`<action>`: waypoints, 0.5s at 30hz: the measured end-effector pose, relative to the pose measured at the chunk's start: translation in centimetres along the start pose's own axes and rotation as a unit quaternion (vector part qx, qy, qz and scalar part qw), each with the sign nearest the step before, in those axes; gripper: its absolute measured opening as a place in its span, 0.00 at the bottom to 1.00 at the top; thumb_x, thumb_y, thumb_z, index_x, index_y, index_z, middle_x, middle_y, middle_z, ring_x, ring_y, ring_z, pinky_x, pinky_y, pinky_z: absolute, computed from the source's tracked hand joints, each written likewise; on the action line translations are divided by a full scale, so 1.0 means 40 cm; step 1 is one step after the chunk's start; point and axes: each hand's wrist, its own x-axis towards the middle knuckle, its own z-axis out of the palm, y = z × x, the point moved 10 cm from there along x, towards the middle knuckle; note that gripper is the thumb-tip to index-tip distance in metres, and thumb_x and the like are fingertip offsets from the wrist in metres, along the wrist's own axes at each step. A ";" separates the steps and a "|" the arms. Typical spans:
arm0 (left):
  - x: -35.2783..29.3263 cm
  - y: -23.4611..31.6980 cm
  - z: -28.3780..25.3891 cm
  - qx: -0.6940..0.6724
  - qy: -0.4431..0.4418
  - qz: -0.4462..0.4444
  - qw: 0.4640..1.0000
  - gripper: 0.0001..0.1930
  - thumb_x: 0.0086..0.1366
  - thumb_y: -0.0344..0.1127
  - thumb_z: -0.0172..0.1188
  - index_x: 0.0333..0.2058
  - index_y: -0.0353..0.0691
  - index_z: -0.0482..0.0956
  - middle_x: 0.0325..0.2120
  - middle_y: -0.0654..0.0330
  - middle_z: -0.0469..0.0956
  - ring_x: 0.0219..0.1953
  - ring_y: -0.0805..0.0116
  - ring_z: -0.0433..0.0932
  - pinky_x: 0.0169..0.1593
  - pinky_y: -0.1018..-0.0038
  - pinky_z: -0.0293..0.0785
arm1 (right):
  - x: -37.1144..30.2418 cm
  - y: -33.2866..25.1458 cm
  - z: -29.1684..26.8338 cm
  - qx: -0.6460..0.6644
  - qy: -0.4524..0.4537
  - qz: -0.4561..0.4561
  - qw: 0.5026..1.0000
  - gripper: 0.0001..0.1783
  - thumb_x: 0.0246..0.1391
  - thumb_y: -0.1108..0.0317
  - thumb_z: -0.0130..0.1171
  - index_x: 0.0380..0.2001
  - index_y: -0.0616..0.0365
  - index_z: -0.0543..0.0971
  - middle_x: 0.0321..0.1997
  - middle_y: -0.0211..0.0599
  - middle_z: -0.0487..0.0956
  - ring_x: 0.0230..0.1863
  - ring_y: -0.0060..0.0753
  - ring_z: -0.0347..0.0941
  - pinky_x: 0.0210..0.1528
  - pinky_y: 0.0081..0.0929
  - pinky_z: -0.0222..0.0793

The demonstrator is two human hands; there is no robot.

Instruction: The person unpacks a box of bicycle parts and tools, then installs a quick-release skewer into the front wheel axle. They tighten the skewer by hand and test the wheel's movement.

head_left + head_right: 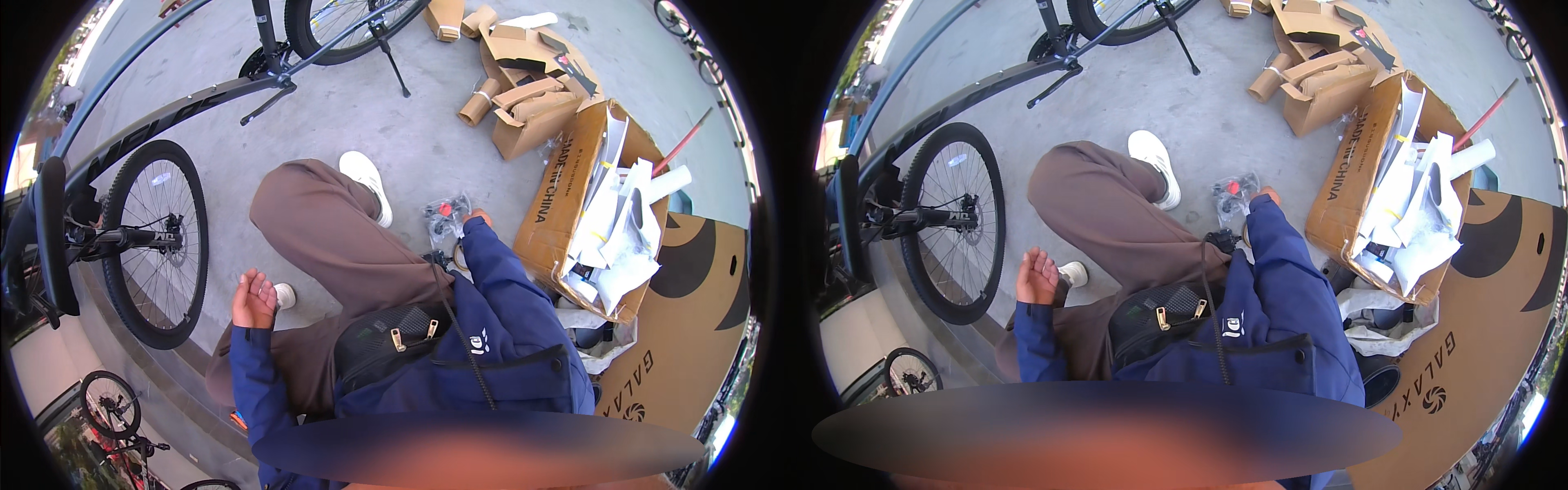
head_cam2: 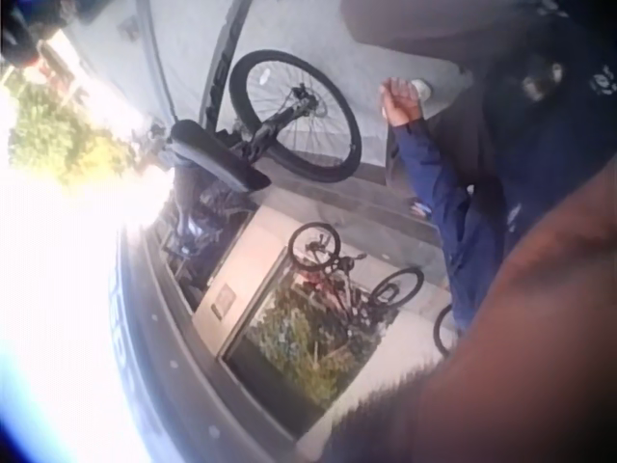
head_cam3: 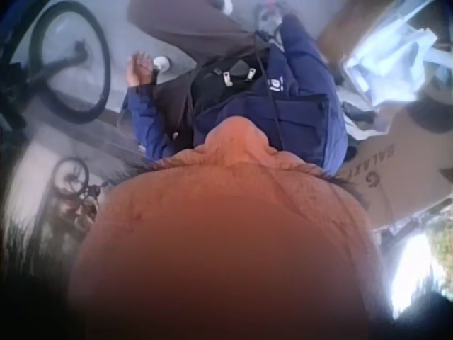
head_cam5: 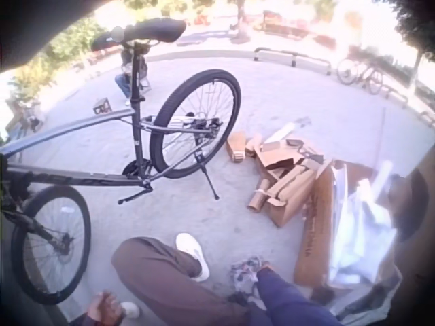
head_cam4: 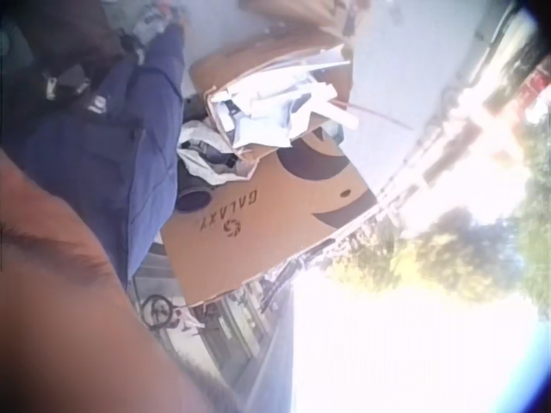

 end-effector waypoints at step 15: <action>-0.148 0.199 0.197 0.089 -0.103 0.160 0.978 0.18 0.80 0.46 0.56 0.57 0.38 0.76 0.47 0.57 0.82 0.45 0.66 0.84 0.50 0.69 0.84 | -0.405 -0.675 -0.483 0.315 0.068 -0.377 0.868 0.23 0.60 0.47 0.67 0.38 0.59 0.84 0.32 0.47 0.86 0.36 0.48 0.84 0.42 0.41 0.78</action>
